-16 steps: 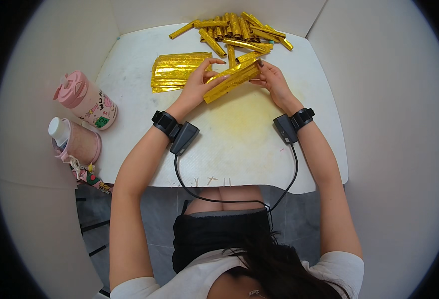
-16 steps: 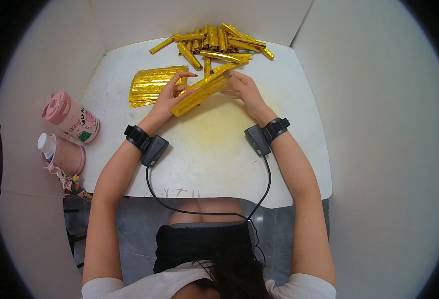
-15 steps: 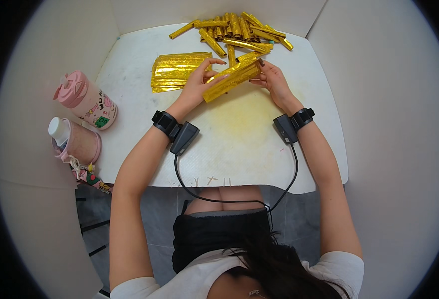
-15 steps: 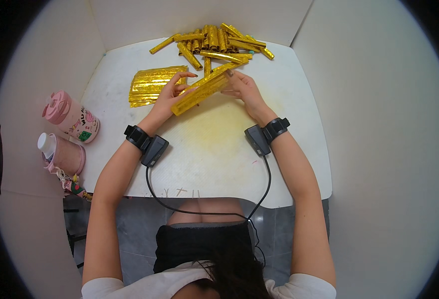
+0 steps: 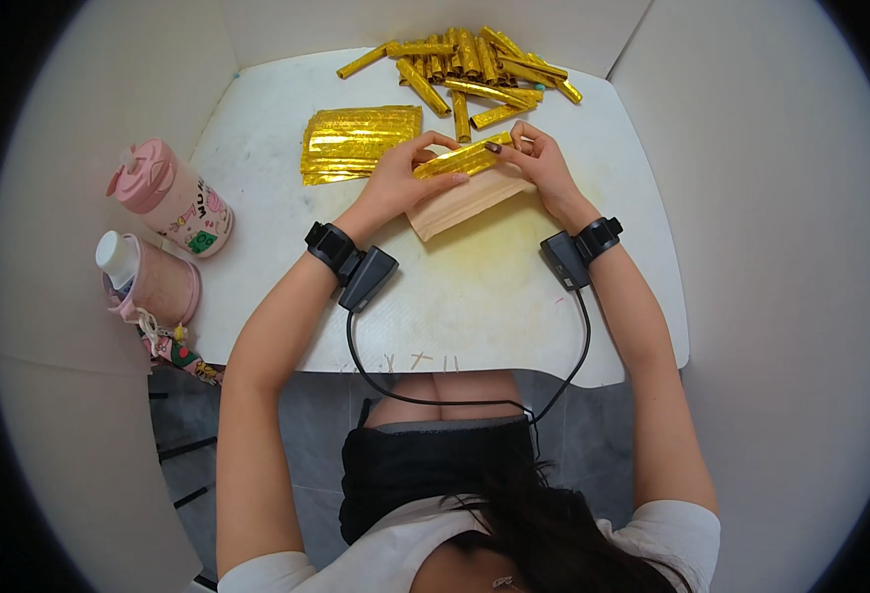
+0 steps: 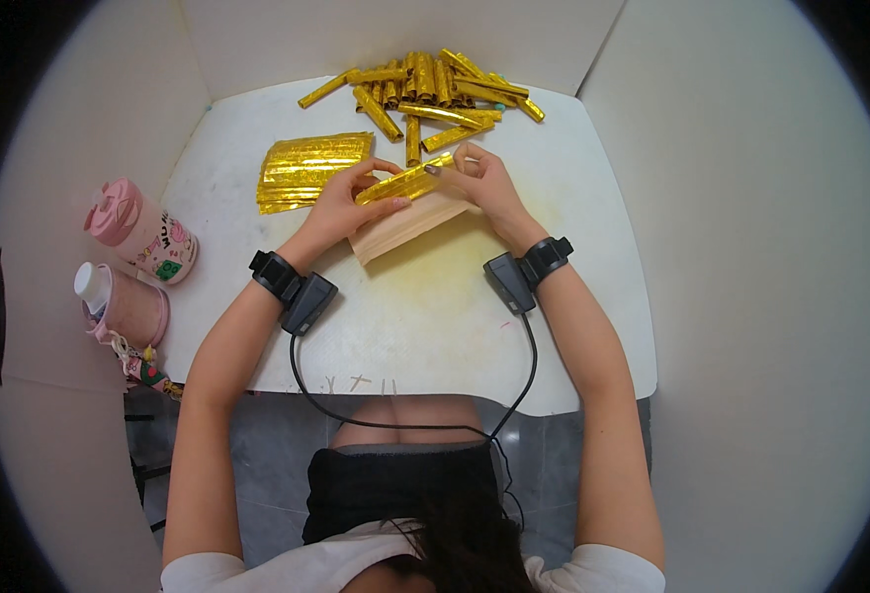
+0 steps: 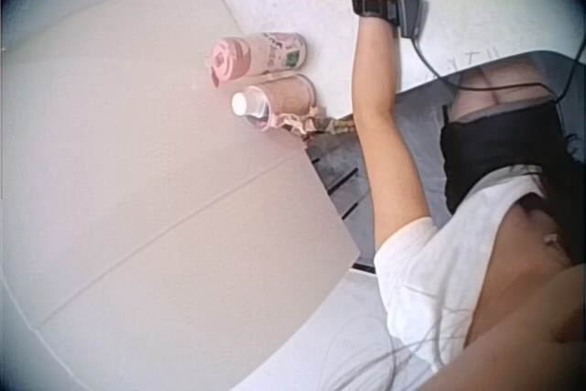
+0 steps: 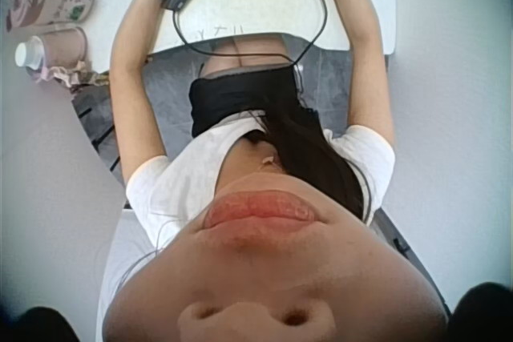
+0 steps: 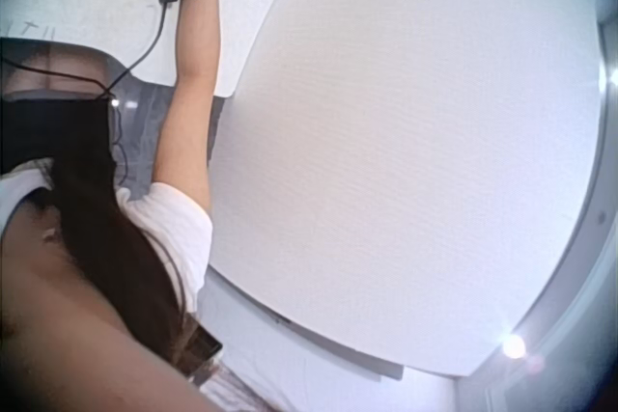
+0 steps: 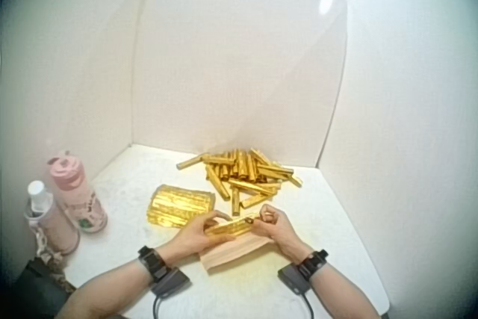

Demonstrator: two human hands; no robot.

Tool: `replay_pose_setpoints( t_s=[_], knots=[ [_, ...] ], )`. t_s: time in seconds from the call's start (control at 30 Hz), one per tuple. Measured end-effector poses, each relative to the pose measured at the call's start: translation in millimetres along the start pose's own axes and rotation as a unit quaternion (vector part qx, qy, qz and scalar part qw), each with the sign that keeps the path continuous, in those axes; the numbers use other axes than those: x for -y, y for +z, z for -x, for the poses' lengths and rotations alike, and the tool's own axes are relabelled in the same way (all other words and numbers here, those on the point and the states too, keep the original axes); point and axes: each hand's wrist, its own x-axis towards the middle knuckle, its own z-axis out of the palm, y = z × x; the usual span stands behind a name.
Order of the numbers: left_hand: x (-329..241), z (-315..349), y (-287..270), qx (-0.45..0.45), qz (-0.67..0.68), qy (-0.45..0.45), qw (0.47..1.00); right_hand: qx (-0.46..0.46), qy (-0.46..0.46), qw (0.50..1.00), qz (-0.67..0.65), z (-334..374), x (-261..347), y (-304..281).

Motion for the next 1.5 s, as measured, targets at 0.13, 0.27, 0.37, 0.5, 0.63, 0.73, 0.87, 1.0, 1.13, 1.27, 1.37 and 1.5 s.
replay_pose_setpoints(
  t_s=[0.13,0.27,0.37,0.5,0.63,0.73,0.87,1.0,1.13,1.27,1.37,1.5],
  knots=[
    [5,-3,-2,-0.049,-0.023,0.014,0.998,-0.030,-0.029,0.997,-0.065,-1,-2,3],
    [11,-2,-6,-0.074,0.036,0.003,0.997,-0.054,-0.044,0.995,-0.069,1,4,15],
    [11,-4,-5,-0.096,-0.004,-0.021,0.995,-0.072,-0.074,0.990,-0.099,6,8,18],
    [12,-6,-4,-0.090,0.039,-0.027,0.995,-0.043,-0.035,0.996,-0.068,2,6,9],
    [14,-5,-4,-0.071,0.040,-0.026,0.996,-0.046,-0.019,0.997,-0.058,2,4,9],
    [15,-7,-5,-0.054,0.044,-0.047,0.996,-0.049,-0.027,0.997,-0.060,2,4,9],
    [13,-6,-6,-0.029,0.057,-0.060,0.996,-0.045,-0.022,0.997,-0.052,3,5,8],
    [12,-3,-8,0.016,0.059,-0.048,0.997,-0.024,-0.029,0.997,-0.071,7,11,12],
    [-14,0,-15,0.115,0.019,-0.123,0.985,0.033,-0.004,0.999,0.003,10,17,10],
    [3,0,-12,0.103,0.080,-0.080,0.988,0.073,-0.009,0.997,-0.006,9,15,12],
    [4,-1,-9,0.098,0.065,-0.081,0.990,0.077,-0.014,0.997,-0.002,10,15,13],
    [1,1,-5,0.073,0.072,-0.076,0.992,0.040,-0.007,0.999,-0.017,11,20,13]
  ],
)
